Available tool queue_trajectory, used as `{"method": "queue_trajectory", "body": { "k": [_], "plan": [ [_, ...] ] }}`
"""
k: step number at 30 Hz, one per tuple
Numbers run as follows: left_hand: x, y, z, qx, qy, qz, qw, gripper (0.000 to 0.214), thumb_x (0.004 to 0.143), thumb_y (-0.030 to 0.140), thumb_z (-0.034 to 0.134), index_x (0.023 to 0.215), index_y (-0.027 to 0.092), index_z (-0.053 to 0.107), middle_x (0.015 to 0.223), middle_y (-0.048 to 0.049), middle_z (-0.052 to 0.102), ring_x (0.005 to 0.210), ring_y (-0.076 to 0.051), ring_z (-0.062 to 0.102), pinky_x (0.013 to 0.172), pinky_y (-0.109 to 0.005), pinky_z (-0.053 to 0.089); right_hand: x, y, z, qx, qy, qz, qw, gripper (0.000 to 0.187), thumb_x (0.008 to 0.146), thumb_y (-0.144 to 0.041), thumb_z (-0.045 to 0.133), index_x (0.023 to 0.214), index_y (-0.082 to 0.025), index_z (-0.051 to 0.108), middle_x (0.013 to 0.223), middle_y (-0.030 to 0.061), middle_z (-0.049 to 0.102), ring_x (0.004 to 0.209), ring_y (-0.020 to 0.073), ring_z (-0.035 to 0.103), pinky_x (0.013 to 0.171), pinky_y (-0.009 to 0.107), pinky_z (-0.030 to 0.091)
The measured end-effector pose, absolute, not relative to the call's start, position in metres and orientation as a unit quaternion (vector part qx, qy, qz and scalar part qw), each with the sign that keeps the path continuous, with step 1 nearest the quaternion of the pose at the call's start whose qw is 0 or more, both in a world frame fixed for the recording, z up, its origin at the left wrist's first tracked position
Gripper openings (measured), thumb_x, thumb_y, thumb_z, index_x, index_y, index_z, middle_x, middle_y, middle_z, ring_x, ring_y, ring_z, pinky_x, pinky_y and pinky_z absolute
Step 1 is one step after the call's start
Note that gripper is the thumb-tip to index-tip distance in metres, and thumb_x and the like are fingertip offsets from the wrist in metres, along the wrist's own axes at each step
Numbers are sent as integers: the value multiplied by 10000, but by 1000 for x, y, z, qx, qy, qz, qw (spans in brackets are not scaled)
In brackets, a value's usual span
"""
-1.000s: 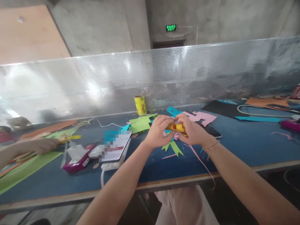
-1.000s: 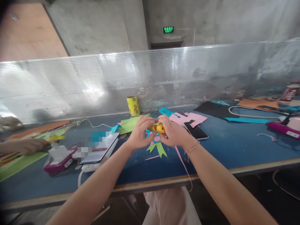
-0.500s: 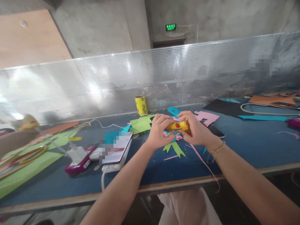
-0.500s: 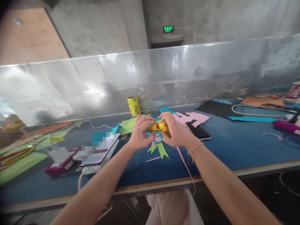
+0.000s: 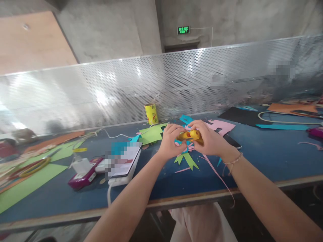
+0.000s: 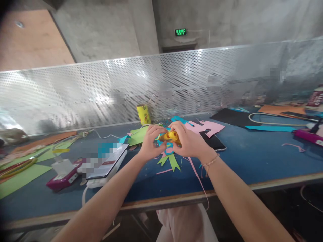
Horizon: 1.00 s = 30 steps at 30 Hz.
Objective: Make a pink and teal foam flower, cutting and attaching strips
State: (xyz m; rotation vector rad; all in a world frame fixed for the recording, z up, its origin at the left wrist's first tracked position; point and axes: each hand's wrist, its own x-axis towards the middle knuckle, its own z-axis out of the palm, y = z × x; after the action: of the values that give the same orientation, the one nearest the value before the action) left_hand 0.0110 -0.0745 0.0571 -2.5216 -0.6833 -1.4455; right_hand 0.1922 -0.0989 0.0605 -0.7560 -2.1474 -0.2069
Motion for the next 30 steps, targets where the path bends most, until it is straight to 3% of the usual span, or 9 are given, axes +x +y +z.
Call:
{"method": "queue_trajectory", "body": {
  "k": [7, 13, 17, 20, 24, 26, 30],
  "plan": [
    [12, -75, 57, -842, -236, -480, 69, 272, 584, 151, 501, 850, 189, 550, 876, -36, 610, 854, -184, 516, 815, -391, 389, 193, -102, 62, -303, -850, -69, 424, 548, 619, -112, 530, 1121, -200, 329, 1080, 101, 463, 958, 224, 504, 784, 366, 451],
    [13, -74, 54, -833, -236, -494, 86, 285, 654, 184, 515, 939, 184, 514, 943, -52, 597, 907, -186, 517, 833, -383, 385, 193, -102, 63, -301, -840, -18, 451, 455, 627, -104, 515, 1038, -208, 349, 1063, 94, 467, 941, 205, 507, 786, 363, 449],
    [9, -73, 51, -785, -281, -539, 120, 430, 763, 267, 473, 1172, 171, 379, 1075, -92, 551, 1010, -199, 473, 884, -405, 351, 195, -96, 63, -315, -765, 105, 552, 407, 639, -104, 467, 998, -222, 316, 1055, 73, 460, 837, 152, 533, 658, 287, 481],
    [3, -70, 50, -741, -318, -573, 144, 397, 817, 295, 399, 1199, 194, 355, 1076, -87, 542, 1008, -197, 462, 902, -411, 331, 207, -84, 64, -345, -668, 190, 632, 413, 622, -132, 451, 994, -231, 301, 992, 37, 484, 720, 121, 549, 571, 245, 485],
    [-5, -59, 50, -704, -352, -602, 137, 335, 832, 303, 366, 1148, 197, 399, 1033, -83, 547, 984, -198, 472, 877, -405, 350, 233, -68, 66, -476, -514, 322, 637, 450, 540, -136, 474, 965, -225, 356, 771, -19, 501, 488, 107, 511, 426, 250, 463],
    [-8, -52, 48, -707, -380, -584, 120, 315, 826, 306, 374, 1116, 194, 422, 1012, -81, 555, 984, -204, 477, 874, -407, 356, 245, -65, 66, -481, -467, 381, 636, 452, 486, -91, 468, 913, -217, 390, 713, -28, 507, 468, 110, 519, 436, 256, 472],
    [-11, -40, 43, -735, -523, -429, 49, 328, 787, 342, 399, 1055, 168, 474, 1014, -103, 576, 1027, -255, 479, 865, -420, 361, 265, -73, 64, -456, -435, 433, 645, 371, 441, -52, 475, 785, -192, 466, 665, -22, 546, 476, 93, 527, 458, 218, 475]
  ]
}}
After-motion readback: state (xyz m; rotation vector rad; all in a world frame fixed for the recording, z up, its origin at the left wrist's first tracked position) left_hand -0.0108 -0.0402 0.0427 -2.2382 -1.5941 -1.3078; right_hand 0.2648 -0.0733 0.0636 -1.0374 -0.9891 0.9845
